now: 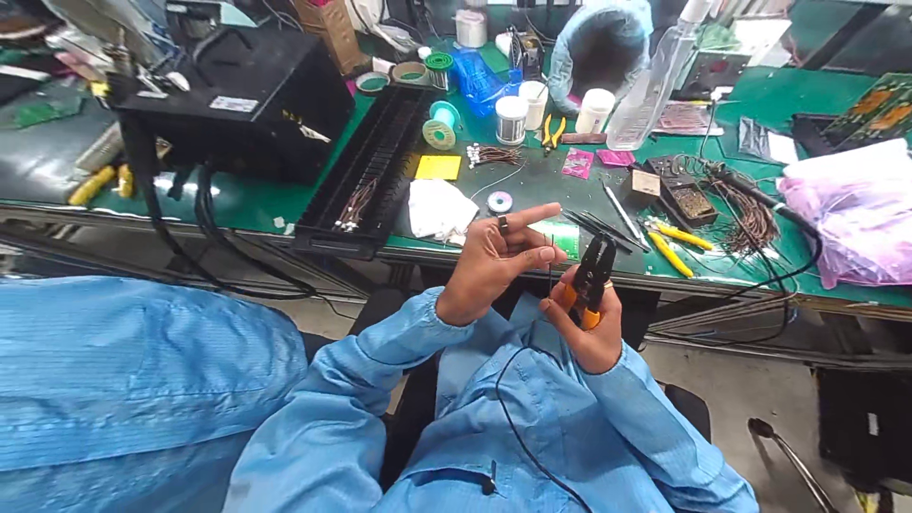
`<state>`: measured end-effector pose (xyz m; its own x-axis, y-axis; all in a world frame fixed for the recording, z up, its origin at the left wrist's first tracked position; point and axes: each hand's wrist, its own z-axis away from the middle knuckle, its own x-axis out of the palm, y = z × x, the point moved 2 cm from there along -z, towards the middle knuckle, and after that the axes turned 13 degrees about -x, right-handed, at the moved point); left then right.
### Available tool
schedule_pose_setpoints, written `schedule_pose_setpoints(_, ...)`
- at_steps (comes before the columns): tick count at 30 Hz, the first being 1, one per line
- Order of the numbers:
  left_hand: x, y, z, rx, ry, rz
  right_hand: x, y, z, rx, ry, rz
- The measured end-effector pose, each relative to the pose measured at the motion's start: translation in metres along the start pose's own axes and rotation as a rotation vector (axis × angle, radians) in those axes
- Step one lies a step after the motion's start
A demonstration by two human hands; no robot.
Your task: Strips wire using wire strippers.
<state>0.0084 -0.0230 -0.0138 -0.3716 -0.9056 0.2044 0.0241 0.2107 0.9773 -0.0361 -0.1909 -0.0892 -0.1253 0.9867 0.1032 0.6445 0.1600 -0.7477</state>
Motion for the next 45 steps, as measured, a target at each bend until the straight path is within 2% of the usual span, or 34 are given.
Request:
schedule_pose_setpoints(6, -0.003, -0.001, -0.003, 0.027, -0.018, -0.027, 0.000, -0.001, 0.001, -0.022, -0.012, -0.023)
schedule_pose_setpoints(15, -0.012, 0.009, 0.000, 0.010, -0.038, 0.159, -0.002, 0.001, -0.001, -0.015, -0.064, -0.373)
schedule_pose_setpoints(32, -0.006, 0.004, 0.002, 0.052, 0.002, 0.152, 0.002, 0.002, 0.003, -0.112, -0.065, -0.059)
schedule_pose_setpoints(45, 0.000, -0.001, 0.005, 0.073, -0.018, 0.208, 0.003, 0.007, 0.005, -0.084, -0.090, -0.071)
